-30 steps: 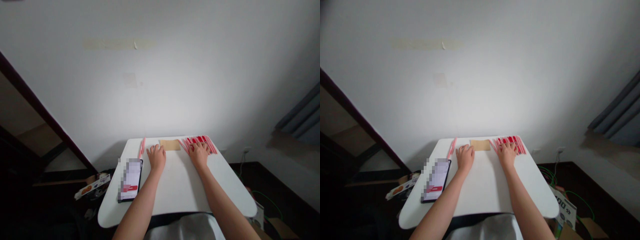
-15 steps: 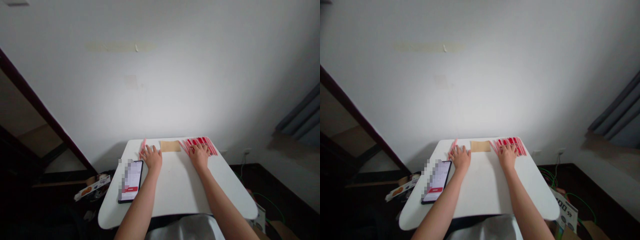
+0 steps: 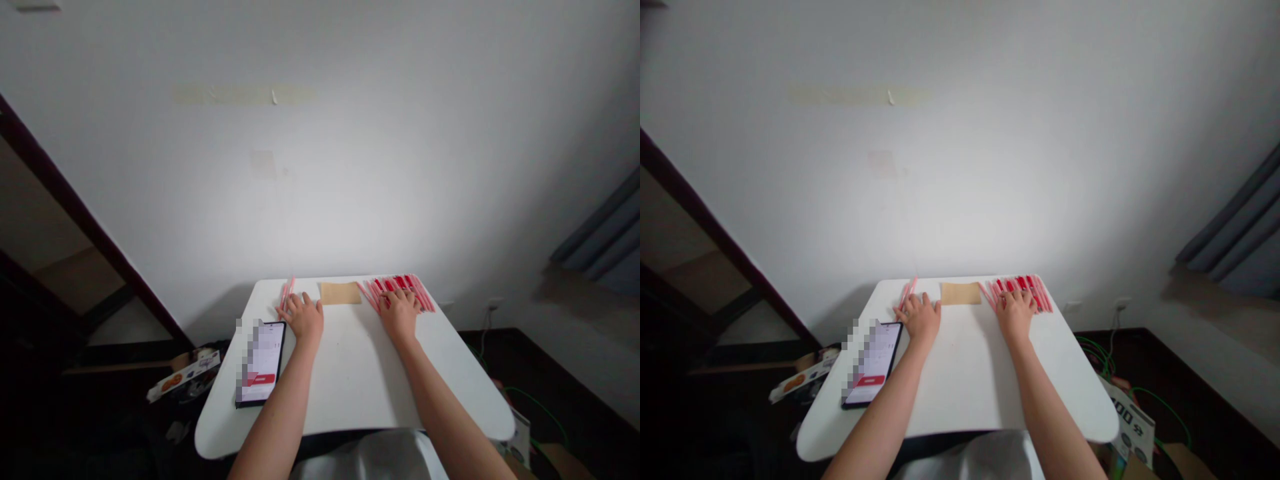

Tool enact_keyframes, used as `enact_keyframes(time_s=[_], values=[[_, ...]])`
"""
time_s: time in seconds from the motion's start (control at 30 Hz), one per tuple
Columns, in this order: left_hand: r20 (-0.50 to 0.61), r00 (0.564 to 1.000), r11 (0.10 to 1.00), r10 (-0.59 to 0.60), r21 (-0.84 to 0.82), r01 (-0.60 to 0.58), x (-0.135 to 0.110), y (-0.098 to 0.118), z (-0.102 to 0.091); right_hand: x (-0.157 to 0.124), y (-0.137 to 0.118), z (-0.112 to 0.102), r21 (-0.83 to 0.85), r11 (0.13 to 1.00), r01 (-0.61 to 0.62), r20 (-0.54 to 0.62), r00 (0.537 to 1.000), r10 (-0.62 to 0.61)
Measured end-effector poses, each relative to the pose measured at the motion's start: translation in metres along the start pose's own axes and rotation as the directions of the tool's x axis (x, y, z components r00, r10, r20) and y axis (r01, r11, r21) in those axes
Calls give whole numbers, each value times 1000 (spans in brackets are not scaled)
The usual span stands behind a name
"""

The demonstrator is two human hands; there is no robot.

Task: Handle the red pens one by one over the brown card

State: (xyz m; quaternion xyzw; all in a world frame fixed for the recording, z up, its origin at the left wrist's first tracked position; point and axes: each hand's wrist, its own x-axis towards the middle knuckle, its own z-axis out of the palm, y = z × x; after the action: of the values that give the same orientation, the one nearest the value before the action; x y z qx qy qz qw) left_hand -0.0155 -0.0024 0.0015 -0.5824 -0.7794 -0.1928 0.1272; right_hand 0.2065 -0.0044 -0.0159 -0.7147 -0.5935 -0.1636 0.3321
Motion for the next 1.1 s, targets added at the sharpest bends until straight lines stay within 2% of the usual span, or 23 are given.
enact_keyframes(time_s=[0.27, 0.47, 0.83, 1.1], values=[[-54, 998, 1000, -12, 12, 13, 0, -1, -3, 0, 1, -1, -4, 1000, 16, -10, 1000, -16], [-43, 999, 1000, -9, -14, 9, 1, 2, -3, 0, 2, -1, 5, 1000, 20, 6, 1000, -20], [-14, 995, 995, -99, -3, 99, 2, 4, -6, 0, -1, -7, 24, 999, 22, 46, 999, -23], [-43, 993, 994, -107, 13, 108, 5, 5, -6, -1, -1, -7, 45, 999, 19, 53, 998, -22]])
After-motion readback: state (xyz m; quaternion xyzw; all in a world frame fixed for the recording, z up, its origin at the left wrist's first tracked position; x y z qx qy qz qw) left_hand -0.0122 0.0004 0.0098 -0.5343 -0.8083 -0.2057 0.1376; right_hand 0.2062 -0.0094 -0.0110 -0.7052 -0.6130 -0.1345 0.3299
